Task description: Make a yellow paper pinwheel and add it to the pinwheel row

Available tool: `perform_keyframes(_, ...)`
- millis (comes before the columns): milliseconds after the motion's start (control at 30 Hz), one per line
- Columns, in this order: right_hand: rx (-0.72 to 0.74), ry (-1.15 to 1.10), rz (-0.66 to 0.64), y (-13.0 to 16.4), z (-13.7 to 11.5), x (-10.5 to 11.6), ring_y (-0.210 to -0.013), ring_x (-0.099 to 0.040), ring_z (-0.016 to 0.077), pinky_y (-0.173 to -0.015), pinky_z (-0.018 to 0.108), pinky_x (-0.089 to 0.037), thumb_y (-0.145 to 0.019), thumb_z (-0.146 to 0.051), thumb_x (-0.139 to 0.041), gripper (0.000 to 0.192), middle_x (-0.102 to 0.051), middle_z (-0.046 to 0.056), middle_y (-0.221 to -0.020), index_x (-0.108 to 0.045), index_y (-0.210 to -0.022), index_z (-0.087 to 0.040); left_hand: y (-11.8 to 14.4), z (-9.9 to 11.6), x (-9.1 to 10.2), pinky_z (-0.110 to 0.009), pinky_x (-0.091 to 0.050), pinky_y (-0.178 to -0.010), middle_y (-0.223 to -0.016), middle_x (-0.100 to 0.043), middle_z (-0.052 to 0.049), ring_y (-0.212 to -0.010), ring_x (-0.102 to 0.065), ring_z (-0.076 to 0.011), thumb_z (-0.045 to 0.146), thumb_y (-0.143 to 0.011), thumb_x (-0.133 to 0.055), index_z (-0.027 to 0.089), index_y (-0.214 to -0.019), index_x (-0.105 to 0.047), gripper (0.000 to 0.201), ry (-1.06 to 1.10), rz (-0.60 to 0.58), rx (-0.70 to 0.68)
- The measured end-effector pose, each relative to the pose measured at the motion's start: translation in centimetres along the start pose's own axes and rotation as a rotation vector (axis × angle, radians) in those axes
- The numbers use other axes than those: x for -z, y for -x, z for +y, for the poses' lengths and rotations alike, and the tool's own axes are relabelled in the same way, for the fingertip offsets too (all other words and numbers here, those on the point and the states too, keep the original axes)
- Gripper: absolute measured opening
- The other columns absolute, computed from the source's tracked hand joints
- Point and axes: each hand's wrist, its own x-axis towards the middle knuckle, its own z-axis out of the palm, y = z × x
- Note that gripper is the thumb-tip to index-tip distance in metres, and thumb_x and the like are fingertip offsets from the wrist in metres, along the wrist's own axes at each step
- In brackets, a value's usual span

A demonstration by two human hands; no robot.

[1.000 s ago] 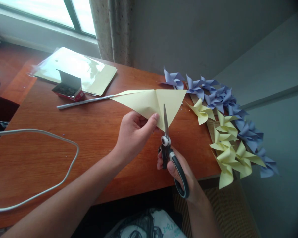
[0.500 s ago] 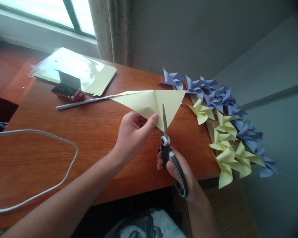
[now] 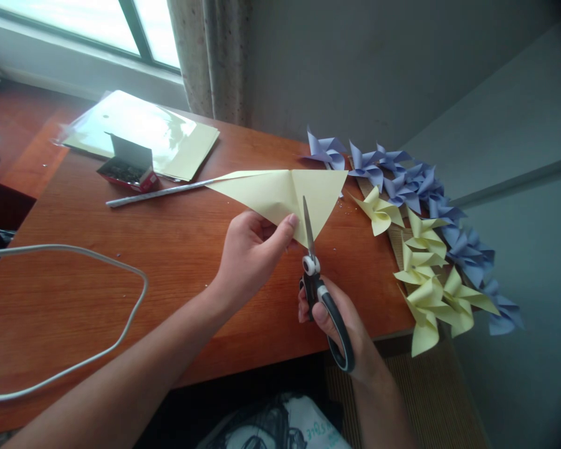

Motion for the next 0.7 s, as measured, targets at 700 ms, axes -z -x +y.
perform_keyframes(700,0.005,0.012,0.008,0.10,-0.28,-0.11,-0.079,-0.051,0.0178,-0.072,0.031,-0.040,-0.087,-0.063,-0.061,0.045,-0.054,0.003,-0.086,-0.053,-0.094,-0.019,0.00,0.11,-0.13,-0.014,-0.050,-0.048,-0.060,-0.069,-0.001,-0.053,-0.065,-0.0098,0.023,-0.085,-0.073,0.013,-0.071,-0.070,0.018,0.039,0.002,0.012)
